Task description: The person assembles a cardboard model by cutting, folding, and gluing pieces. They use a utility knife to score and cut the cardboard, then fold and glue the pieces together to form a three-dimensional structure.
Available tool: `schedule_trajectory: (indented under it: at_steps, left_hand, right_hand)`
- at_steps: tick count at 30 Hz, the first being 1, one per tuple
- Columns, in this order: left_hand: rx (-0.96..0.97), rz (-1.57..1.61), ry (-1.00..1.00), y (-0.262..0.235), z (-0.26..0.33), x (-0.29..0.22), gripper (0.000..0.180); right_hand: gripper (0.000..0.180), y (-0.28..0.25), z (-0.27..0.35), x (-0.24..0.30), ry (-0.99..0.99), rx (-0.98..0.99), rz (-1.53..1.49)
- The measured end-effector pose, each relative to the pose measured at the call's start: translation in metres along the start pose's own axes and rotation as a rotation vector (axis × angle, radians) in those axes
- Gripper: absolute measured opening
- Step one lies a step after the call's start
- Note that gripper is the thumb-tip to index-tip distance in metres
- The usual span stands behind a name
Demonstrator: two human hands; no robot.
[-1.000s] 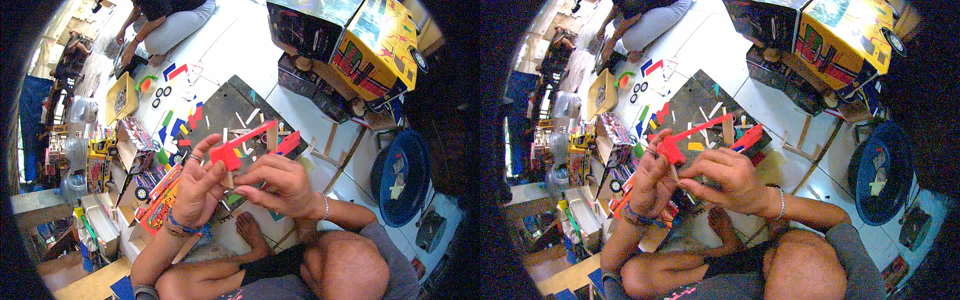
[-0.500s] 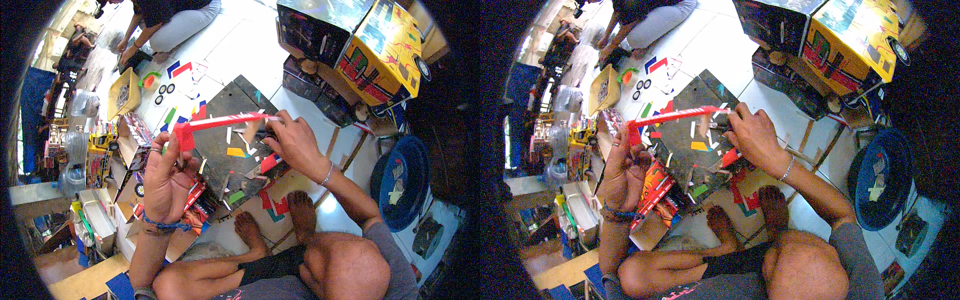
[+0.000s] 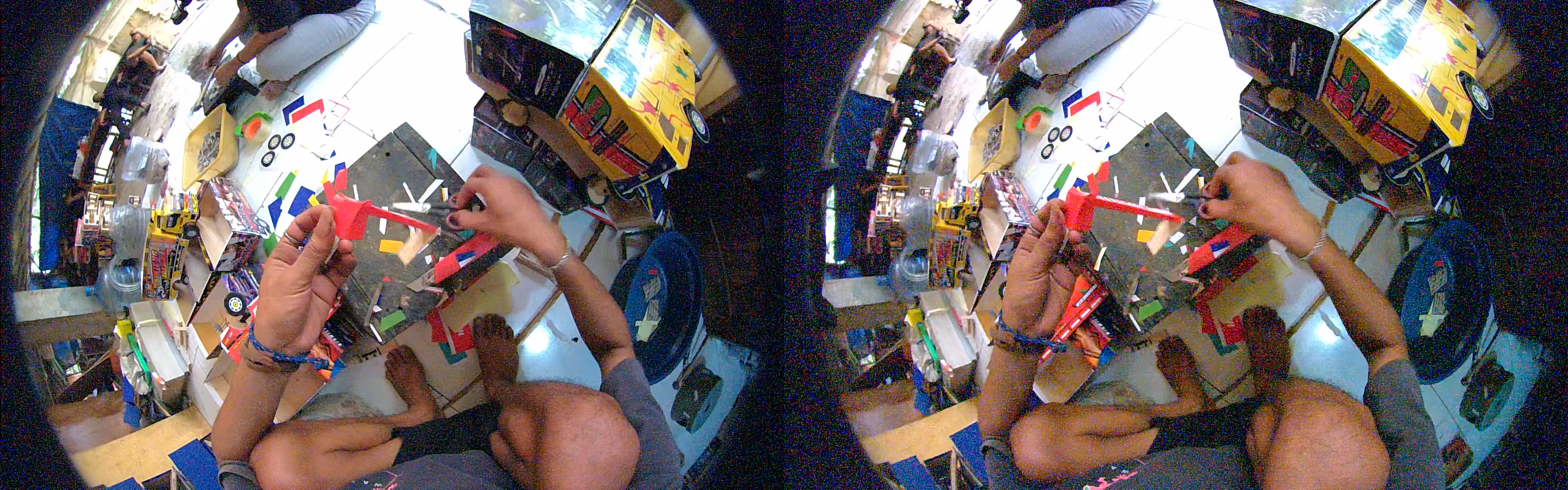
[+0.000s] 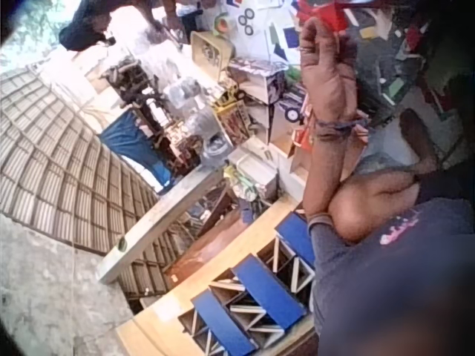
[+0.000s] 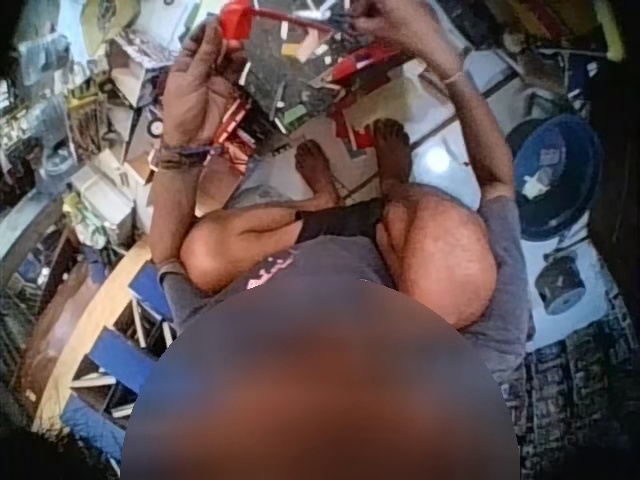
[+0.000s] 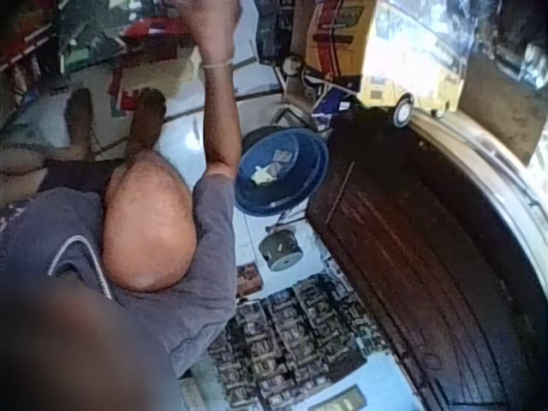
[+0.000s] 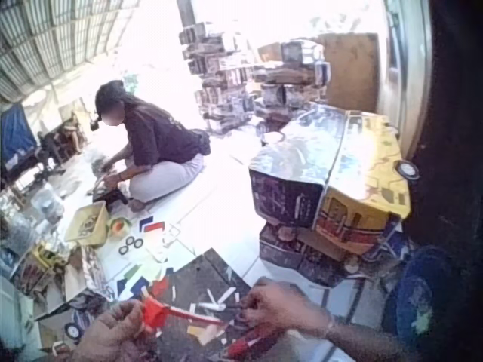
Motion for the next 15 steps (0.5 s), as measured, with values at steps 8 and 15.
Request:
schedule_trajectory:
  at_steps: [8,15]
  left_hand:
    - [0.053,-0.007,-0.056,0.006,0.007,-0.001,0.03]
    - [0.052,-0.096,-0.044,0.01,0.005,0.004,0.03]
  right_hand:
    - [0.026,-0.031,0.007,-0.036,0.404,0.111,-1.264]
    - [0.018,-0.002,0.032,-0.015,0.438,0.17,-1.341]
Point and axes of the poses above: each hand's wrist, its own z-axis away from the middle knuckle, its own y-axis out of the palm, x = y × z, the point moved 1 cm from there along -z, towards the middle knuckle, and after that the axes turned 11 degrees about -x, right-handed, at the moved point
